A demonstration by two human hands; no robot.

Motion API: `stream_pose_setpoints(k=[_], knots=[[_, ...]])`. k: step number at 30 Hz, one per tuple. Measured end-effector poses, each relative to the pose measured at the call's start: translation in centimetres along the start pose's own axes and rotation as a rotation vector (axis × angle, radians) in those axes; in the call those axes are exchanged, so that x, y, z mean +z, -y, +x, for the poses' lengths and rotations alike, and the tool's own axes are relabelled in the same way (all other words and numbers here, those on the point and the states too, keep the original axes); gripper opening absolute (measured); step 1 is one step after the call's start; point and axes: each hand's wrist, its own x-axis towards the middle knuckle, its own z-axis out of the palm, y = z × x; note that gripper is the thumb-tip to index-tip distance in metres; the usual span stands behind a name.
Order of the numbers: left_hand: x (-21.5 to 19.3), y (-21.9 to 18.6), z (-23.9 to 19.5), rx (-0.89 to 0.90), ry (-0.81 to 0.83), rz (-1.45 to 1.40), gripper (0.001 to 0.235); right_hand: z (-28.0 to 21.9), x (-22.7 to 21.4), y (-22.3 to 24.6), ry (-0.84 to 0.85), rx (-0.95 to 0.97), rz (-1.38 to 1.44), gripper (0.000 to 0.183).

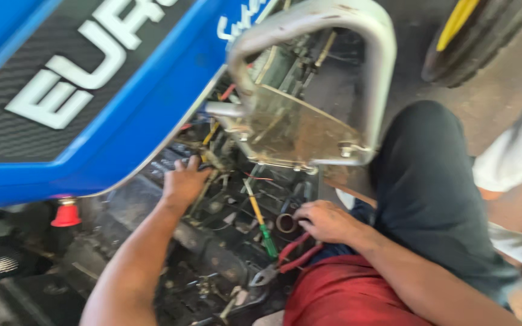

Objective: The person works on the electrical wiring of a blue tractor, using pliers and a screwdriver to strip, twist, and connect wires near the engine block. They also use electrical tape to insulate the connections.

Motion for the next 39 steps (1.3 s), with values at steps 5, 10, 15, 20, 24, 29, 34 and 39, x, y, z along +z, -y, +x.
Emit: stream_pose_setpoints(k=[5,10,15,20,24,29,34,39], knots=[[-0.5,1.2,1.1,0.093,0.107,0.088,0.044,0.2,0.1,0.4,0.064,0.128,0.015,0.026],[-1.9,2.2,2.2,0.204,0.206,0.097,0.067,0.2,0.0,0.2,0.046,0.194,0.027,0.026],[-1.8,2.3,0.5,0.176,0.155,-0.048,0.064,0.0,-0.2,0.7,0.026,0.155,-0.002,0.025],[-1.5,2.0,-0.1,0.141,0.126,0.000,0.062,0.4,-0.2,0.7,0.053,0.168,0.029,0.026],[-1.6,3.4,-0.7,0.190,0.164,-0.161,0.068,0.5,-0.2,0.5,0.028,0.142,0.013,0.025],[1.2,5.0,-3.0,0.261,-0.130,-0.325,0.084,0.7,-0.5,0.3,0.013,0.100,0.039,0.025],[4.9,4.2,-4.2,0.244,-0.025,0.054,0.045,0.9,0.2,-0.1,0.020,0.036,0.044,0.025],[3.1,2.9,-2.8,0.200,0.393,0.535,0.055,0.8,0.3,-0.7,0.073,0.101,-0.042,0.026]])
